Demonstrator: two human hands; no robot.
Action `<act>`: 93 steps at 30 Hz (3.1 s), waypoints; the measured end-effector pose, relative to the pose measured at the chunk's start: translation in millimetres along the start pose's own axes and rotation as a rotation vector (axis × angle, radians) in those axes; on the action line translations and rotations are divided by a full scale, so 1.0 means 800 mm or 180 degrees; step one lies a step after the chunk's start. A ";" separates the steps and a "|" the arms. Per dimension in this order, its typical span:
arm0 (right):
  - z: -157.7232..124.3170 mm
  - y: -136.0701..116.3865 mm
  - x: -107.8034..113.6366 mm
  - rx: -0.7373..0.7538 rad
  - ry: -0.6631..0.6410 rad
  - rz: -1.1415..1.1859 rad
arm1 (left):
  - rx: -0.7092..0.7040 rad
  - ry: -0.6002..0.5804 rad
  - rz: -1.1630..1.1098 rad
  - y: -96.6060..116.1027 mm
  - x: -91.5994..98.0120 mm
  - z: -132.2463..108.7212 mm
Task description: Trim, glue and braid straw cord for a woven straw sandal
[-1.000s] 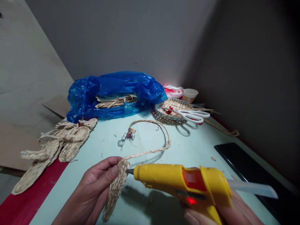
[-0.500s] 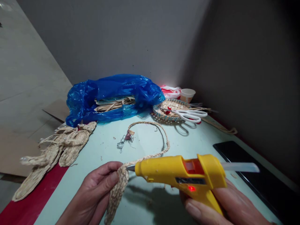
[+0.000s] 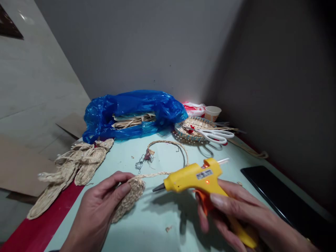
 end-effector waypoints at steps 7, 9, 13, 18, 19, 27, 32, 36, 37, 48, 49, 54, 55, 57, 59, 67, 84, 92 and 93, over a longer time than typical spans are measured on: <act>0.035 0.016 0.007 -0.0020 -0.1041 0.0139 | -0.0916 0.0050 0.0868 0.009 -0.001 -0.010; 0.036 0.019 0.007 -0.0167 -0.1182 -0.0088 | -0.1276 -0.0017 0.0902 0.006 -0.003 -0.015; 0.024 0.014 0.005 -0.0542 -0.0912 -0.1435 | -0.1808 -0.0376 0.0909 0.000 -0.002 -0.019; 0.004 -0.007 0.006 0.0198 0.1031 -0.4190 | -0.2368 -0.0999 0.1338 -0.008 0.003 -0.020; 0.003 -0.010 0.004 0.0441 0.1354 -0.4255 | -0.2385 -0.1071 0.1401 -0.009 0.003 -0.021; 0.023 -0.012 -0.038 0.2774 0.0920 -0.3472 | -0.2188 -0.1398 0.1071 -0.018 -0.009 -0.038; 0.011 -0.015 -0.036 0.3058 0.1145 -0.2878 | -0.2146 -0.1493 0.1148 -0.018 -0.005 -0.032; 0.005 -0.019 -0.036 0.2929 0.1115 -0.2764 | -0.1944 -0.1549 0.1143 -0.019 -0.001 -0.028; 0.005 -0.019 -0.037 0.3019 0.1201 -0.2873 | -0.1866 -0.1448 0.1106 -0.020 0.000 -0.027; -0.001 -0.011 -0.061 0.3732 0.1743 -0.4277 | -0.1372 -0.0732 0.1131 -0.032 -0.007 -0.036; 0.001 -0.010 -0.064 0.3757 0.1831 -0.4343 | -0.1363 -0.0662 0.1144 -0.032 -0.009 -0.037; 0.010 -0.006 -0.075 0.3728 0.2270 -0.4532 | -0.1290 -0.0402 0.1068 -0.027 -0.016 -0.037; 0.011 -0.006 -0.077 0.3695 0.2335 -0.4535 | -0.1280 -0.0366 0.1032 -0.026 -0.017 -0.036; 0.011 -0.005 -0.080 0.3611 0.2438 -0.4529 | -0.1232 -0.0284 0.0969 -0.026 -0.018 -0.036; 0.011 -0.004 -0.083 0.3585 0.2489 -0.4476 | -0.1131 -0.0192 0.0942 -0.027 -0.019 -0.036; 0.006 0.001 -0.091 0.3553 0.2394 -0.4328 | -0.0539 0.0240 0.0822 -0.015 -0.028 -0.044; 0.023 0.011 -0.107 0.3340 0.2232 -0.3801 | 0.0301 -0.0228 -0.1250 -0.026 -0.039 -0.049; 0.024 0.006 -0.099 0.3421 0.1995 -0.3978 | 0.0283 -0.0330 -0.1265 -0.024 -0.045 -0.049; 0.025 0.006 -0.100 0.3387 0.1993 -0.3986 | 0.0298 -0.0341 -0.1266 -0.024 -0.045 -0.049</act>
Point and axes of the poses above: each hand's wrist, its own z-axis towards the middle knuckle, its own x-axis out of the back of the hand, y = z × x, the point moved 1 cm from there along z, towards the middle knuckle, and after that the axes turned 9 degrees about -z, right-handed, at the moved point
